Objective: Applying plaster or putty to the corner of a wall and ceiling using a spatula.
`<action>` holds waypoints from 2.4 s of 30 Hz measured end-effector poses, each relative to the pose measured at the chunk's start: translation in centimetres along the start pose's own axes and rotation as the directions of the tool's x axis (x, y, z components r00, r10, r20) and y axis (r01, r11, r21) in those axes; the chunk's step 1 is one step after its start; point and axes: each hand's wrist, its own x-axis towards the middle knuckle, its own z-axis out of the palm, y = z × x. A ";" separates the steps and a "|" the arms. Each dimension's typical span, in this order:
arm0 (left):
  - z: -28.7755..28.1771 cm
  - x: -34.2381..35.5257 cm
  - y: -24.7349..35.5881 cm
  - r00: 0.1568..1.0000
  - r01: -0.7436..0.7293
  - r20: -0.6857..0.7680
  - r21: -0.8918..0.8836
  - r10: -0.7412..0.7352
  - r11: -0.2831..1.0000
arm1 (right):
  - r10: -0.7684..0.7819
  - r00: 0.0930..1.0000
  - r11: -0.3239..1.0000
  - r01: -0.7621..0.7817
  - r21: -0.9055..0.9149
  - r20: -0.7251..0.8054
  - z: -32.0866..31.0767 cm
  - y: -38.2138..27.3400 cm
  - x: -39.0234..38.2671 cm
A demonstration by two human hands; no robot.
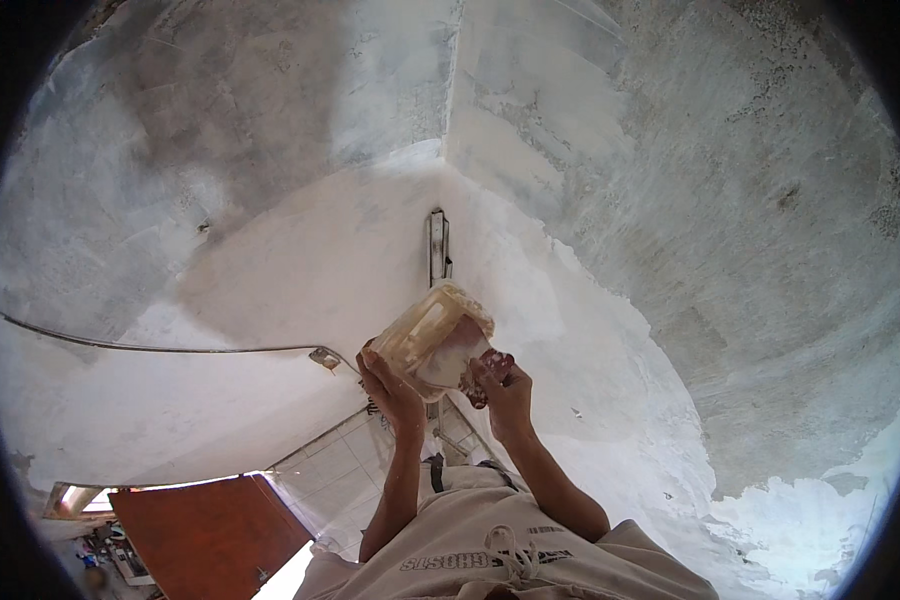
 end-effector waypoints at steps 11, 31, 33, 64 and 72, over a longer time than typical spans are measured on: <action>-1.7 0.9 -1.2 0.986 0.038 -0.163 -0.016 -0.040 0.999 | 0.076 0.997 0.993 -0.077 -0.095 -0.009 -5.1 3.5 -1.9; -0.9 -0.7 2.2 0.985 -0.071 0.168 0.150 0.045 0.986 | -0.413 0.876 0.683 0.478 -0.552 0.247 -3.0 -9.2 5.1; -1.0 -0.8 2.2 0.987 -0.078 0.147 0.127 0.059 0.989 | -0.420 0.879 0.662 0.467 -0.586 0.227 -3.5 -7.5 5.2; -1.1 0.8 2.1 0.968 -0.170 0.231 0.316 0.098 0.933 | 0.099 0.781 0.446 0.519 -0.729 0.616 -1.3 -9.2 6.6; -0.3 0.7 1.1 0.974 -0.142 0.213 0.345 0.070 0.928 | 0.110 0.720 0.503 0.554 -0.663 0.685 0.3 -9.4 5.1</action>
